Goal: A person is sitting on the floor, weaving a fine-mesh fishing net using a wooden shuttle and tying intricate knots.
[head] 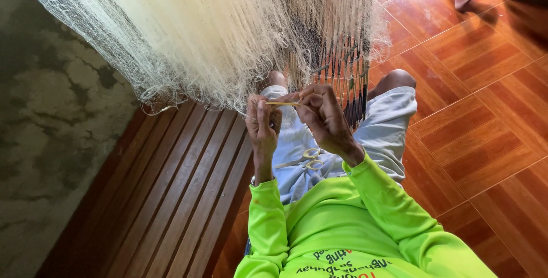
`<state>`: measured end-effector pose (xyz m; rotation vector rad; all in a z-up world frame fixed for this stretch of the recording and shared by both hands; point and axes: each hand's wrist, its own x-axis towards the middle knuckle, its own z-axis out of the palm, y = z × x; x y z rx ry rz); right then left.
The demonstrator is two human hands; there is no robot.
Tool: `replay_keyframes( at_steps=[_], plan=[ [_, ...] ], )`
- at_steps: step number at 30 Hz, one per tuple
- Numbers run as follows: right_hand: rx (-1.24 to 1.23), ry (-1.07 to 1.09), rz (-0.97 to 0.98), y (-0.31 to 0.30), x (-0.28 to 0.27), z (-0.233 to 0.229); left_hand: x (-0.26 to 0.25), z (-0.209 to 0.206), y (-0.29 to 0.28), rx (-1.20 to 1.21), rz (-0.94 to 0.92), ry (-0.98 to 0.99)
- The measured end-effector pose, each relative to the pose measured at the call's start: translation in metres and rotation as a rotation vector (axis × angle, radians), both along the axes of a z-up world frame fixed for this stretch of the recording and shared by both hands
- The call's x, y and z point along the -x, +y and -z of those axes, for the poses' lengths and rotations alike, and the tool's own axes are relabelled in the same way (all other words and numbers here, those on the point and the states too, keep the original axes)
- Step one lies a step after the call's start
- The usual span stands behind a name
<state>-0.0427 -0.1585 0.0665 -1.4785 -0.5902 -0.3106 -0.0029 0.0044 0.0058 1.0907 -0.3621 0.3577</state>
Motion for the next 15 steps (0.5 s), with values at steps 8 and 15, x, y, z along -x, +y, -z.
replay_keyframes(
  at_steps=[8,15],
  plan=[
    [0.222,-0.233,-0.057,-0.002,0.000,-0.047,-0.001,-0.007,-0.014,0.112,-0.034,-0.101],
    [0.256,-0.115,-0.128,-0.033,-0.026,-0.029,0.031,-0.058,0.021,-0.452,-0.193,0.246]
  ],
)
